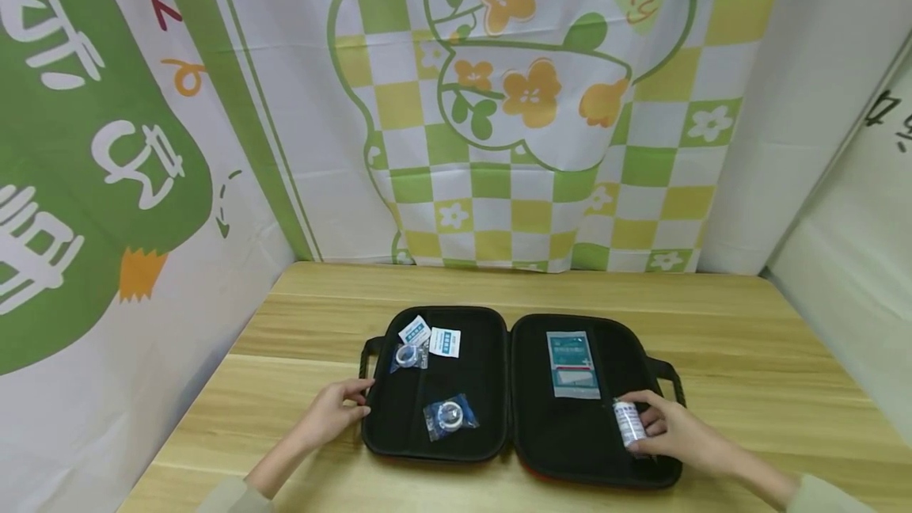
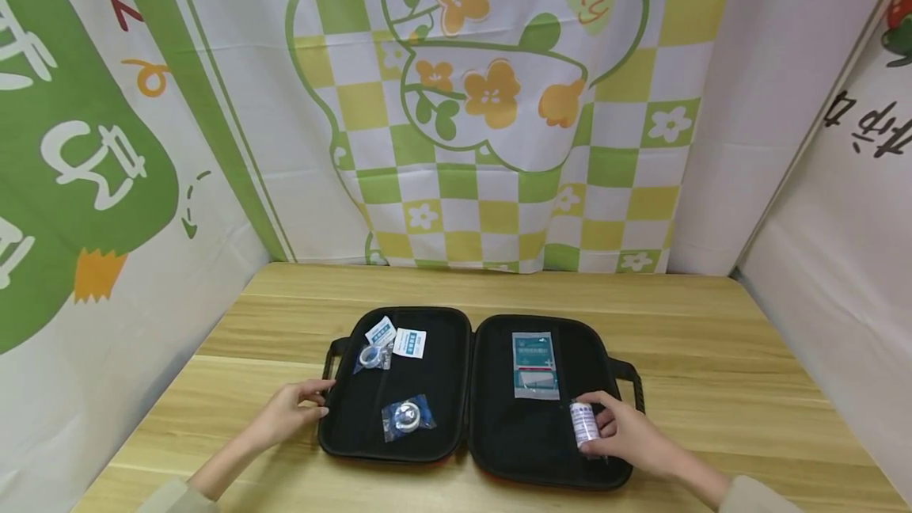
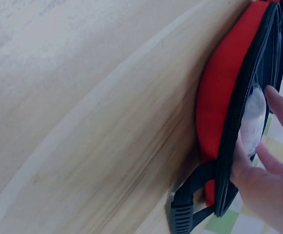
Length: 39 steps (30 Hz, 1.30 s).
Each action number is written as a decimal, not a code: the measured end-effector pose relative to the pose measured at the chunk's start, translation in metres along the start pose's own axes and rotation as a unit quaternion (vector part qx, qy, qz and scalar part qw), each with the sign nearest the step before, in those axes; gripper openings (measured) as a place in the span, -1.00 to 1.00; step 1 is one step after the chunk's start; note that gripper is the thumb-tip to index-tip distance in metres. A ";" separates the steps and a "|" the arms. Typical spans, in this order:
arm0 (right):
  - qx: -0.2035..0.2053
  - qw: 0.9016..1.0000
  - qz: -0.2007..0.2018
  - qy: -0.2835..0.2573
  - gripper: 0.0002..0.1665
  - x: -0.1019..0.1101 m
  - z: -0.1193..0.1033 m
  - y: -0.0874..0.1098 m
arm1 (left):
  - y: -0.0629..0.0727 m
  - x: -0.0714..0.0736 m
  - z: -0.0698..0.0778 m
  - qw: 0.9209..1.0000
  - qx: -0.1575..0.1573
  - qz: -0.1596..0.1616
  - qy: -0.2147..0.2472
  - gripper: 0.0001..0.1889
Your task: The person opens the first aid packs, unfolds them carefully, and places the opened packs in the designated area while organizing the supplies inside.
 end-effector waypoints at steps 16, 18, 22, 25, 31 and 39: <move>-0.022 0.996 0.002 -0.085 -0.27 -0.004 0.005 -0.006 | -0.001 -0.001 -0.002 1.000 -0.001 -0.001 0.004 -0.58; -0.019 0.995 -0.007 -0.099 -0.27 -0.005 0.005 -0.007 | -0.001 -0.001 -0.003 1.000 0.000 -0.002 0.006 -0.58; -0.022 0.993 -0.027 -0.111 -0.33 -0.006 0.007 -0.006 | -0.001 -0.001 -0.003 1.000 0.000 -0.003 0.005 -0.57; -0.028 0.991 -0.032 -0.130 -0.38 -0.006 0.009 -0.005 | -0.001 -0.001 -0.003 1.000 -0.001 -0.003 0.002 -0.57; -0.045 0.981 -0.025 -0.189 -0.36 -0.008 0.011 -0.006 | -0.003 -0.001 -0.005 1.000 -0.001 0.000 -0.001 -0.58; -0.077 0.976 -0.018 -0.203 -0.26 -0.010 0.012 -0.010 | -0.002 -0.001 -0.005 1.000 0.003 -0.001 -0.006 -0.58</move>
Point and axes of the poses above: each hand's wrist, its own y-axis away from the middle knuckle, its own x-axis out of the back of the hand, z = x × y, the point moved 6 cm from there along -y, towards the middle knuckle, and after that the axes turned 5 degrees about -y, right-handed, at the moved point
